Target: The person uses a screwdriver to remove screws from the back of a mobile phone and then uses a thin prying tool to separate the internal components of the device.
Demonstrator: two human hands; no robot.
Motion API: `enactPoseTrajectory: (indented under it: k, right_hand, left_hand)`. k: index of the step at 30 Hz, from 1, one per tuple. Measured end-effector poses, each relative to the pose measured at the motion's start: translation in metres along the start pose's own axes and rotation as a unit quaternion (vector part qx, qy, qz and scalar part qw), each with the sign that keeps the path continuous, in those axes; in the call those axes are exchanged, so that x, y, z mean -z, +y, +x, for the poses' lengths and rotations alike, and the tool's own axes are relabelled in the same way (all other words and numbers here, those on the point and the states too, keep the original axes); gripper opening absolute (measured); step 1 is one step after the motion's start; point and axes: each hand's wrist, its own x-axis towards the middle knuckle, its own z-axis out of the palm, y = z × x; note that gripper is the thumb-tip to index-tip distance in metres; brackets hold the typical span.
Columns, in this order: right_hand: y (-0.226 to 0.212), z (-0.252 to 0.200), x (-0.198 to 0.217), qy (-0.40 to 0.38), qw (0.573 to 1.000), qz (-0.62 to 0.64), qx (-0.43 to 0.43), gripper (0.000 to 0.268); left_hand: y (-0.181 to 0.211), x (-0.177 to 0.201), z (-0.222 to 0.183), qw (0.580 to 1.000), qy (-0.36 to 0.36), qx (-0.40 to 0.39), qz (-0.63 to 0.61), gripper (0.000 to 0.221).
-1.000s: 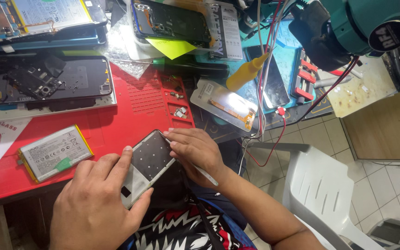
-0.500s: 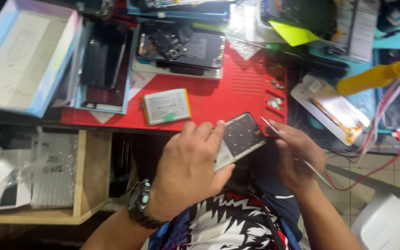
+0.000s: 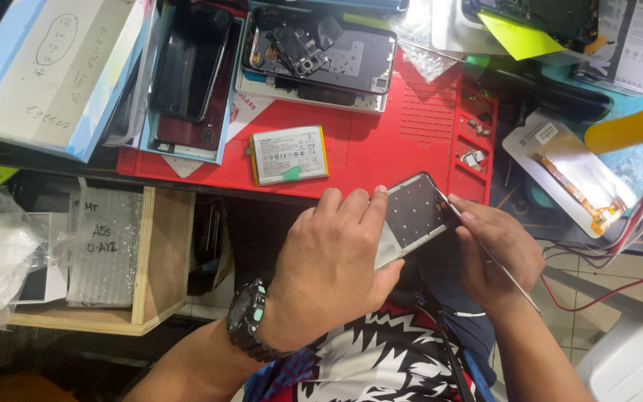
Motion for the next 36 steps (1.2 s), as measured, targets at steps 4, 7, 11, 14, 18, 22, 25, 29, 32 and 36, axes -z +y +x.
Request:
enactPoseTrajectory:
  k: [4, 7, 11, 14, 18, 22, 25, 29, 32, 36]
  right_hand:
    - [0.001, 0.0, -0.001, 0.008, 1.0, -0.004, 0.007, 0.012]
    - [0.001, 0.0, -0.001, 0.006, 1.0, -0.011, 0.015, 0.013]
    - [-0.001, 0.003, -0.001, 0.002, 0.999, -0.03, 0.036, 0.016]
    - [-0.001, 0.005, -0.004, 0.001, 0.999, -0.027, 0.034, 0.018]
    - [0.004, 0.005, -0.007, -0.002, 0.999, -0.017, 0.036, 0.018]
    - [0.004, 0.006, -0.003, -0.004, 1.0, 0.018, 0.016, 0.017]
    - [0.002, 0.006, -0.002, -0.006, 1.0, -0.005, 0.028, 0.017]
    - [0.003, 0.005, -0.004, 0.001, 0.998, -0.013, 0.058, 0.018]
    - [0.004, 0.006, -0.005, 0.002, 0.998, -0.014, 0.069, 0.019]
    - [0.004, 0.011, -0.009, -0.012, 0.996, -0.054, 0.076, 0.022]
  left_hand:
    - [0.0, -0.001, 0.0, 1.0, -0.003, 0.003, -0.003, 0.081]
    - [0.0, -0.001, 0.0, 1.0, -0.004, 0.003, -0.003, 0.082]
    - [-0.002, 0.0, 0.001, 1.0, -0.005, -0.003, -0.009, 0.082]
    - [-0.004, 0.001, 0.001, 1.0, -0.006, -0.007, -0.014, 0.082]
    - [-0.004, -0.001, 0.0, 1.0, 0.002, -0.008, -0.007, 0.081]
    - [-0.002, 0.001, 0.0, 1.0, 0.012, -0.011, -0.006, 0.083]
    - [-0.003, 0.001, 0.001, 1.0, 0.006, -0.012, -0.007, 0.082]
    - [-0.003, 0.001, 0.001, 1.0, 0.0, -0.006, -0.017, 0.081]
    - [-0.005, 0.001, 0.002, 1.0, 0.011, -0.016, -0.024, 0.079]
    - [-0.01, 0.002, 0.003, 0.999, 0.007, -0.029, -0.033, 0.076]
